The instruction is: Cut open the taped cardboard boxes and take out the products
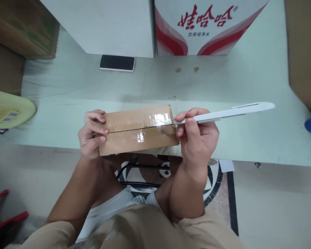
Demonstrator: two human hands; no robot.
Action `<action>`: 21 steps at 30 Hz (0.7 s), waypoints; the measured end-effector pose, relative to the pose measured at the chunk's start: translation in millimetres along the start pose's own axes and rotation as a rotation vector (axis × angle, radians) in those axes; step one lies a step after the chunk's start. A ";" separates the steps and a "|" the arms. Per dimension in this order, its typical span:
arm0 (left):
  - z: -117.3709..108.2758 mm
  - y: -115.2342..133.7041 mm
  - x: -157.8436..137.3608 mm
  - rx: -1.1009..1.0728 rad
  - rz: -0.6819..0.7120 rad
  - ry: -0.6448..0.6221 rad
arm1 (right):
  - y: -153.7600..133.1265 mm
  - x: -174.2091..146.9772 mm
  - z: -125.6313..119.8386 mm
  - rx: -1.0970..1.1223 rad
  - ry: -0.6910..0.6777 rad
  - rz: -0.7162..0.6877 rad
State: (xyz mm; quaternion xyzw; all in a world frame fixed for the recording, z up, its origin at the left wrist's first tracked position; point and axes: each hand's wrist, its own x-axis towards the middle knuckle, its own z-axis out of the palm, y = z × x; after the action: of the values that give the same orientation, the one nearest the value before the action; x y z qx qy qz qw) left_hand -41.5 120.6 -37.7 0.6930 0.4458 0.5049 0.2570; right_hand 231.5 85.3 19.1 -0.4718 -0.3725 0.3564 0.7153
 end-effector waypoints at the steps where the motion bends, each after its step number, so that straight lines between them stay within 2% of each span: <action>1: 0.5 0.7 -0.2 -0.008 0.014 0.004 | -0.6 -1.8 2.2 -0.028 0.007 0.011; 8: 0.4 0.2 -1.6 0.028 0.012 -0.017 | -2.8 -6.3 3.4 -0.085 -0.030 0.039; 17: 4.3 -5.2 2.6 -0.131 0.105 0.035 | 3.1 -5.0 1.6 -0.093 -0.033 0.050; 21: 4.8 -8.3 1.9 -0.121 0.089 0.049 | 4.3 -7.4 0.9 -0.187 -0.047 0.011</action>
State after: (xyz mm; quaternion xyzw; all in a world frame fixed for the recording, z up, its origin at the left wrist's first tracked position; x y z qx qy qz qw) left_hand -39.8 126.5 -45.2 0.6826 0.3894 0.5589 0.2646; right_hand 226.6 80.6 13.9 -0.5302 -0.4184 0.3351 0.6569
